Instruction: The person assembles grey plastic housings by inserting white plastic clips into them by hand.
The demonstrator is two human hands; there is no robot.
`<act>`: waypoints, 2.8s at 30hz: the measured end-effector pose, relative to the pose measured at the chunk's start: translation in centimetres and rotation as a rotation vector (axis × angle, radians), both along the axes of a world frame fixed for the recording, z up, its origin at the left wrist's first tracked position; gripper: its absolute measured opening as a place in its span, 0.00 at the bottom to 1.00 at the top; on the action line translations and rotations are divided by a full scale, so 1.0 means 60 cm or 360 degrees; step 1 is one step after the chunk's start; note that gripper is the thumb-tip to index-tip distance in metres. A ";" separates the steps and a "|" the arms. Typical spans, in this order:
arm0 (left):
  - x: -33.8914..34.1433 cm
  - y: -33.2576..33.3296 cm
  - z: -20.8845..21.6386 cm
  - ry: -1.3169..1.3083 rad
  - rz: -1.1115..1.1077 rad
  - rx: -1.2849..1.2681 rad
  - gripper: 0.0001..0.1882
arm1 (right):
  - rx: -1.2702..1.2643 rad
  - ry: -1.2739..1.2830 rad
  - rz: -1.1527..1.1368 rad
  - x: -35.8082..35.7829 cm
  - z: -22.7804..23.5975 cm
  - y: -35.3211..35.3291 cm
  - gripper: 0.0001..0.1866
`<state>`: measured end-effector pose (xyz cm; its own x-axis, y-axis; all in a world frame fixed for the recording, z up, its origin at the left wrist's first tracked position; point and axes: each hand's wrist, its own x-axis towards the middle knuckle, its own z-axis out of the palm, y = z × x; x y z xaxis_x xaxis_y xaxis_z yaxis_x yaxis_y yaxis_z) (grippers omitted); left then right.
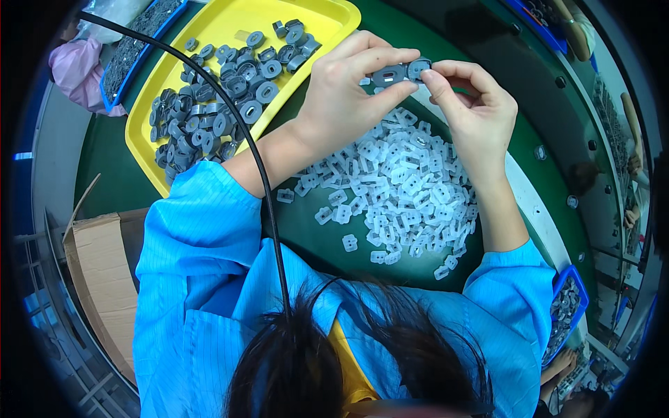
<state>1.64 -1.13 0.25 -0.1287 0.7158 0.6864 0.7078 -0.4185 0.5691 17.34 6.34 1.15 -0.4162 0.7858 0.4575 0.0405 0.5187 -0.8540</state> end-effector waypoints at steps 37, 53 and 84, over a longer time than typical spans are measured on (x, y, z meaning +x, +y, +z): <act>-0.015 0.008 0.005 -0.0552 -0.0627 -0.0552 0.11 | -0.0787 0.0096 0.0669 0.012 -0.003 0.023 0.11; -0.083 0.032 0.011 -0.1688 -0.0430 -0.0763 0.15 | -0.0771 -0.0193 0.0098 0.084 -0.050 0.171 0.13; -0.041 0.015 0.000 -0.1555 -0.0934 -0.1103 0.20 | -0.0171 -0.0316 0.0408 -0.002 0.009 0.032 0.08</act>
